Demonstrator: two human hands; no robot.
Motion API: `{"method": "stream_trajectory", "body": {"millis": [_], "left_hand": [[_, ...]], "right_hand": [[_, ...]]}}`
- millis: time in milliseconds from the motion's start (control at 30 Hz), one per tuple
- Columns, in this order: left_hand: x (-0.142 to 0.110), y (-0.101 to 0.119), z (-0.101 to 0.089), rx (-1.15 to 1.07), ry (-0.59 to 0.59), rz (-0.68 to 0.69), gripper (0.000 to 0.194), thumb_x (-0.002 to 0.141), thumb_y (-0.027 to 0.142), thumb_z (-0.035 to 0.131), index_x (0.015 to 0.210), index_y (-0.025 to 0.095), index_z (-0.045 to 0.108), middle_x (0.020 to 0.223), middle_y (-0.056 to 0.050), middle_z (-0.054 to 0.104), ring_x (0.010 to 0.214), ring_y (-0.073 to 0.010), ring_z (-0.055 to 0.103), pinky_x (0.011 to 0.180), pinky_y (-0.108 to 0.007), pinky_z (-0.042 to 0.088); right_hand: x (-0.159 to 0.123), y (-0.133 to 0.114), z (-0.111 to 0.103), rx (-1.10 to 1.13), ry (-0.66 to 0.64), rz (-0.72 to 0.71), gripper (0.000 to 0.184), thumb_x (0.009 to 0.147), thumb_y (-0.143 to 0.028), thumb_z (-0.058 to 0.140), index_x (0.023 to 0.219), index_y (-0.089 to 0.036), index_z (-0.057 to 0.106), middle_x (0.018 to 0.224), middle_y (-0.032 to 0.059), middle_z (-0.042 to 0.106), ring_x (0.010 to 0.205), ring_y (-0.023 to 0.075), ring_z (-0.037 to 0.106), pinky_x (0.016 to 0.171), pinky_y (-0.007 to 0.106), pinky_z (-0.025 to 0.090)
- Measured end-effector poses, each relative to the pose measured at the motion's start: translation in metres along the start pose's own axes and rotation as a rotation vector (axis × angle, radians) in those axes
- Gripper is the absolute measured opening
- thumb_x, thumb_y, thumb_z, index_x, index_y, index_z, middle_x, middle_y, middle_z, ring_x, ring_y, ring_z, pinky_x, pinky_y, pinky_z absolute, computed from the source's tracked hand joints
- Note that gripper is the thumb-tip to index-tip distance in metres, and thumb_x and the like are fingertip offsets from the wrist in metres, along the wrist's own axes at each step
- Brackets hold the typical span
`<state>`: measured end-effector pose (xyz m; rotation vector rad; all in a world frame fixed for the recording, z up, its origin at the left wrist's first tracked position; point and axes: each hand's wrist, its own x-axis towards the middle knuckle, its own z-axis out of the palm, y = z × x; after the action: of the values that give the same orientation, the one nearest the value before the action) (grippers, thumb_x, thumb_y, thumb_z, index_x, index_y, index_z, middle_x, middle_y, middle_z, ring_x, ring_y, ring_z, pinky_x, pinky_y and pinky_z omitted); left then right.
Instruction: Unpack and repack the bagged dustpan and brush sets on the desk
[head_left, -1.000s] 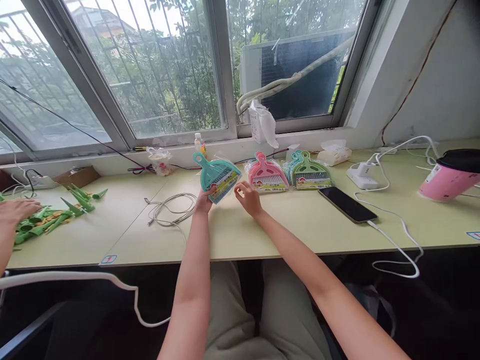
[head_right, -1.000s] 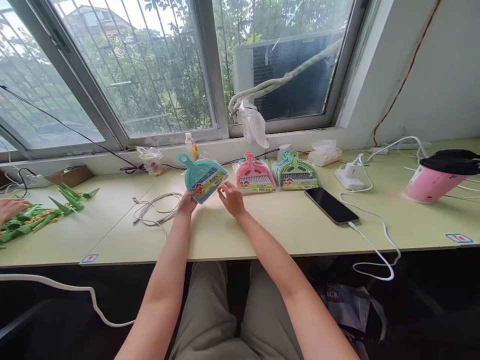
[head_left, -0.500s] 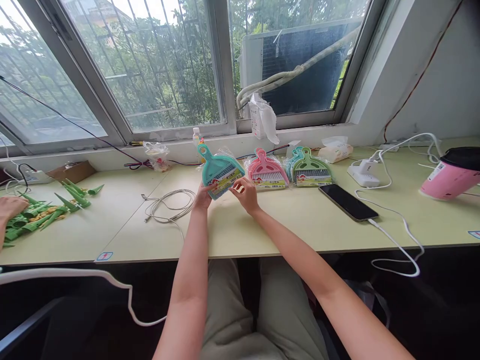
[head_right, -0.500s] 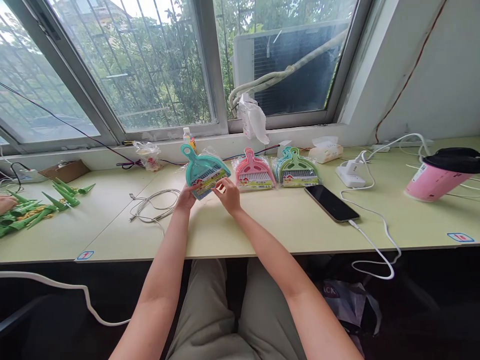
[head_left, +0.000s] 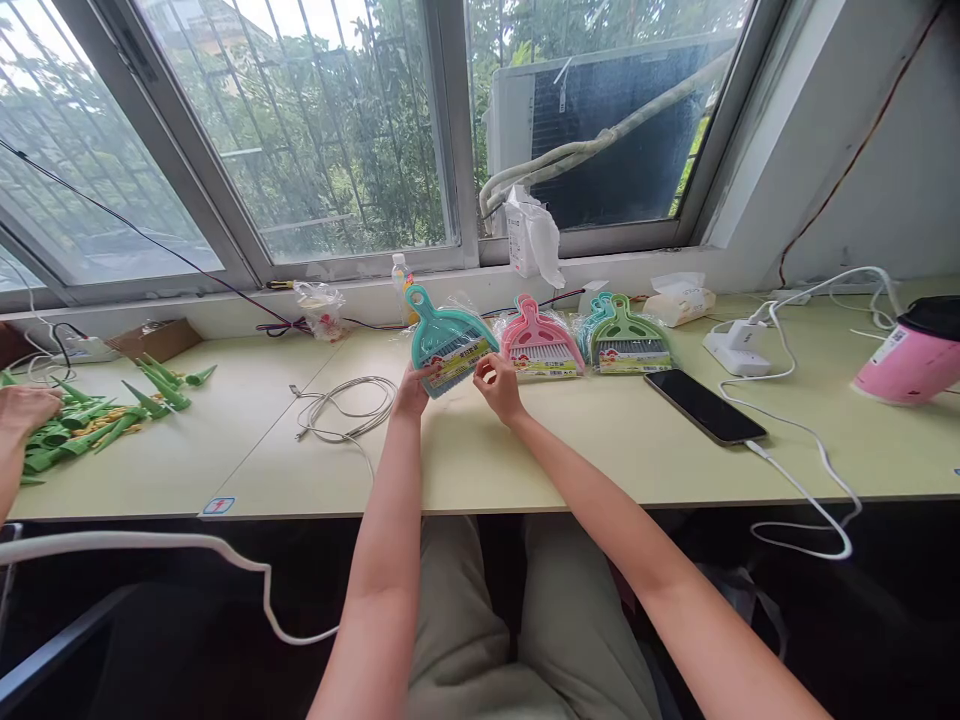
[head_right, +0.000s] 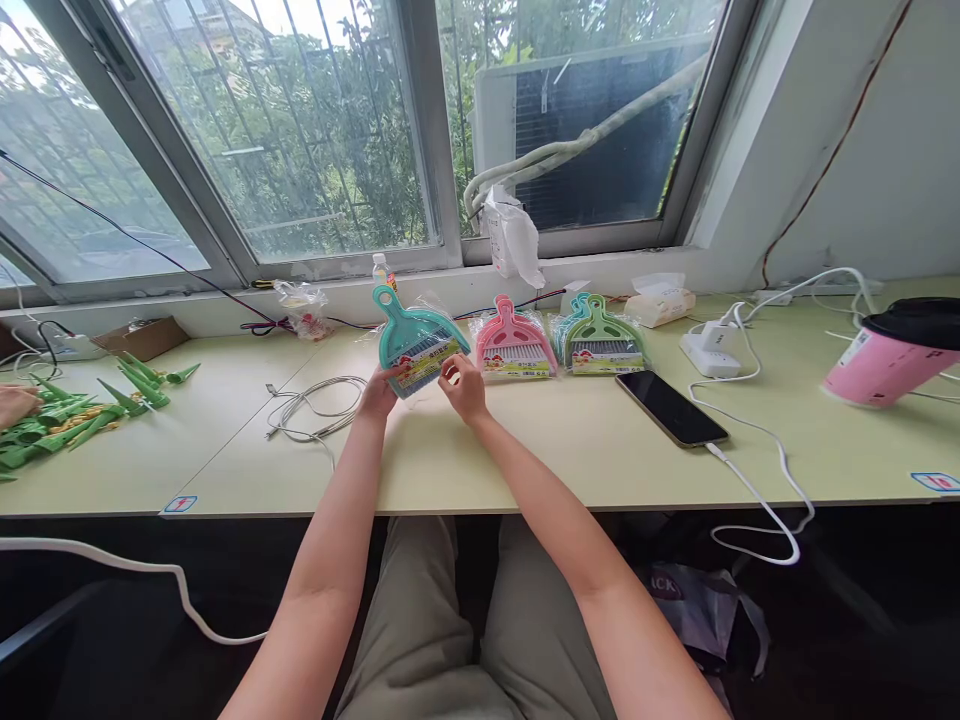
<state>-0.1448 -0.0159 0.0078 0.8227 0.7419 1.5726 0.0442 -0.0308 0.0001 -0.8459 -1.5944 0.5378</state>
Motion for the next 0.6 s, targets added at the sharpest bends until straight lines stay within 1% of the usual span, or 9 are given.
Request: {"method": "stream_trajectory", "body": {"millis": [133,200,333,433,500,600], "left_hand": [[-0.003,0.002,0.003,0.024,0.02,-0.013,0.047,0.07,0.008,0.077,0.116,0.012,0.068,0.103,-0.012,0.077,0.12,-0.0379,0.066,0.111,-0.055,0.048],[-0.004,0.002,0.004,0.02,0.032,-0.021,0.046,0.072,0.011,0.074,0.118,0.012,0.068,0.102,-0.012,0.078,0.117,-0.0355,0.069,0.109,-0.052,0.05],[-0.004,0.003,0.006,0.0,0.079,-0.041,0.041,0.081,0.019,0.071,0.121,0.012,0.067,0.101,-0.012,0.078,0.112,-0.0325,0.071,0.106,-0.048,0.053],[-0.003,0.004,0.008,-0.017,0.09,-0.085,0.038,0.089,0.028,0.067,0.123,0.012,0.066,0.102,-0.013,0.078,0.11,-0.0323,0.072,0.103,-0.048,0.056],[-0.002,0.004,0.009,-0.018,0.091,-0.105,0.035,0.092,0.028,0.063,0.123,0.013,0.066,0.101,-0.011,0.079,0.109,-0.0305,0.073,0.102,-0.045,0.057],[-0.002,0.004,0.012,0.0,0.124,-0.115,0.029,0.096,0.026,0.058,0.122,0.016,0.067,0.098,-0.009,0.079,0.107,-0.0276,0.074,0.102,-0.042,0.058]], "right_hand": [[0.002,0.007,0.005,0.022,-0.012,0.044,0.012,0.072,-0.014,0.055,0.072,-0.023,0.048,0.081,0.0012,0.058,0.075,0.0158,0.057,0.059,0.025,0.047],[0.003,0.011,0.009,0.093,-0.008,0.112,0.014,0.072,-0.016,0.059,0.071,-0.024,0.048,0.078,-0.0001,0.058,0.074,0.0157,0.058,0.06,0.025,0.05],[0.005,0.018,0.013,0.366,0.054,0.353,0.021,0.074,-0.028,0.074,0.074,-0.023,0.053,0.073,-0.0013,0.062,0.071,0.0153,0.065,0.067,0.029,0.058],[0.009,0.021,0.014,0.559,0.047,0.54,0.031,0.076,-0.038,0.08,0.073,-0.021,0.054,0.068,0.0005,0.065,0.066,0.0155,0.068,0.07,0.031,0.062],[0.01,0.023,0.014,0.62,0.068,0.616,0.035,0.074,-0.037,0.084,0.072,-0.021,0.052,0.065,-0.0005,0.064,0.064,0.0149,0.069,0.07,0.03,0.063],[0.01,0.024,0.014,0.669,0.206,0.627,0.04,0.07,-0.027,0.087,0.079,-0.023,0.048,0.067,-0.0058,0.06,0.064,0.0126,0.068,0.072,0.029,0.064]]}}
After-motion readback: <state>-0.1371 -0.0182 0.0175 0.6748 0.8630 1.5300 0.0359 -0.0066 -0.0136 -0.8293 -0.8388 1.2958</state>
